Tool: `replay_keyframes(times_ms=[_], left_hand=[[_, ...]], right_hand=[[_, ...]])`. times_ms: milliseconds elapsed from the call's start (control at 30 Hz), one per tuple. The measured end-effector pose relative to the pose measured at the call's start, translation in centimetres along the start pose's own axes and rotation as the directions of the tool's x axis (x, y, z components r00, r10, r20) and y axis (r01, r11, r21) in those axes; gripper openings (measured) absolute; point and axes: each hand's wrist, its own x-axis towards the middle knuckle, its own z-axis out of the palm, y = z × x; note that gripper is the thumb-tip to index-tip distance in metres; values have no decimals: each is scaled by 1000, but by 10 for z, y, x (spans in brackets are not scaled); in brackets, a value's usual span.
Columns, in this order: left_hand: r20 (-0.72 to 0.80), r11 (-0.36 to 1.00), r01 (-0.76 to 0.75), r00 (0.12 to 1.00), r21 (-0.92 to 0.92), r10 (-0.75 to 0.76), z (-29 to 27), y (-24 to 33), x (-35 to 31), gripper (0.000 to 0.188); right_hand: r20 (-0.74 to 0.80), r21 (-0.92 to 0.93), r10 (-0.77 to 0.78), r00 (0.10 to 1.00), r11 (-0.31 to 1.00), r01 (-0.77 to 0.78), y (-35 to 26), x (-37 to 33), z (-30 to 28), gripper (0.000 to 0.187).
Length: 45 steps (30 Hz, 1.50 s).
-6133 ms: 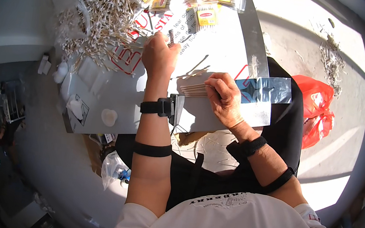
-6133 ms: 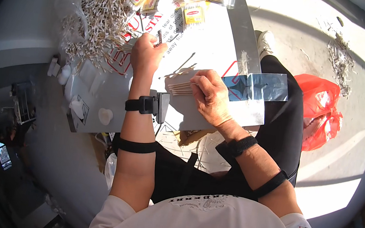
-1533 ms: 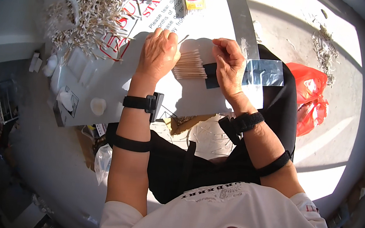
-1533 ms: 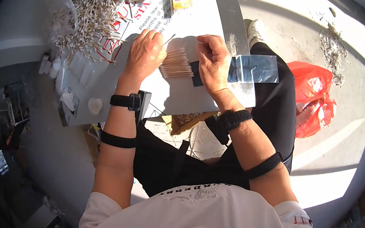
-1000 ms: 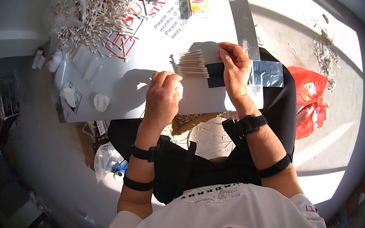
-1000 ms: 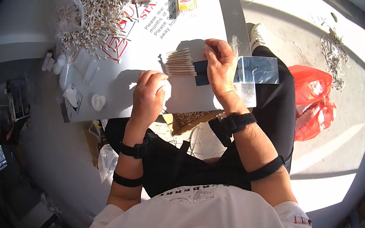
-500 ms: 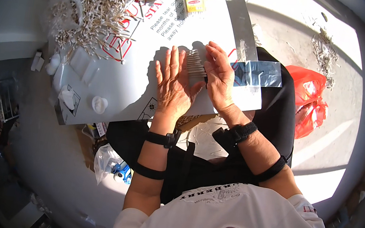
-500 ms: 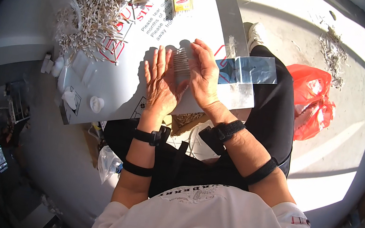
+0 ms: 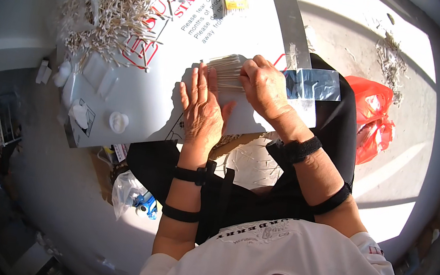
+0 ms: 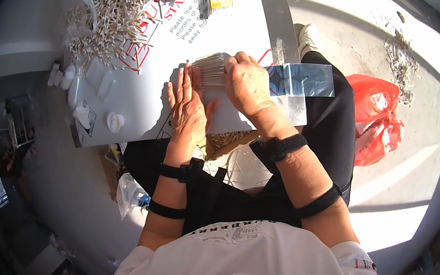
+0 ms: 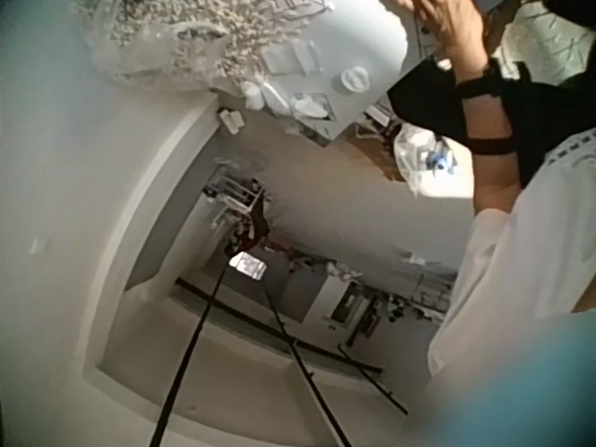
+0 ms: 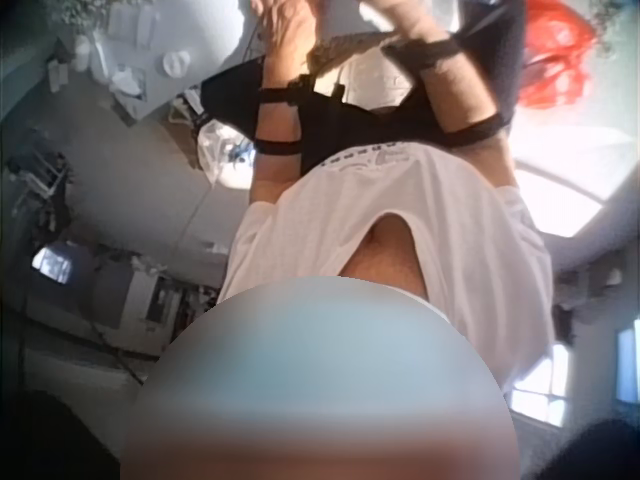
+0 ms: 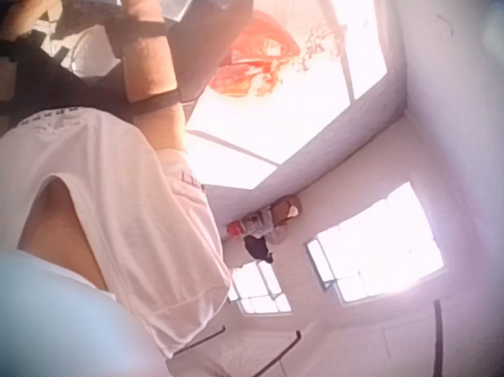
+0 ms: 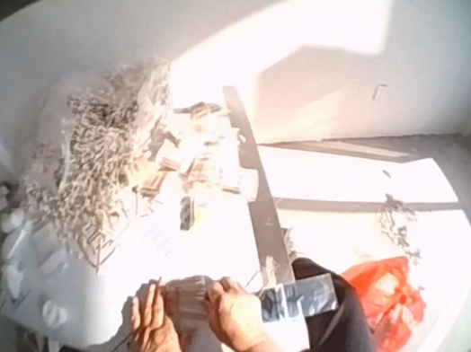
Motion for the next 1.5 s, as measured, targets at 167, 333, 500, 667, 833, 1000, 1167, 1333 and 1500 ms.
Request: replay_keyframes(times_ms=[167,333,500,667,833,1000,1167,1333,1500], left_hand=[[22,1000,-6,1000,-2,6,1,-2,-1,83],[-89,992,5,996,-122,-16,2,0,-1,89],[-169,971,-19,985,-238,-22,0,-4,-4,97],[-282,823,-9,942,-567,-184,8,-19,-9,74],[-250,592,26,891,-806,-378,10,-37,-8,54],[-326,838,-26,927,-546,-184,-6,-31,9,51],[-109,979,-128,988,-161,111,-13,-3,21,77],[-63,994,-90,994,-67,86,-4,9,21,87],[-20,989,-90,996,-114,88,-6,2,31,89]], right_hand=[[-35,-17,-139,990,990,139,8,-2,-1,12],[-50,179,-145,988,972,152,9,-12,-8,11],[78,527,96,992,841,-123,3,-18,-20,7],[-9,536,-81,997,841,73,-5,-28,-28,14],[229,512,-258,939,852,109,-14,-70,-27,13],[139,443,-334,932,863,243,-22,-77,-13,17],[-58,328,-28,998,944,45,-11,-63,-14,12],[-169,244,-51,984,965,92,2,-33,-10,14],[-160,125,-51,986,990,72,0,-18,-3,10]])
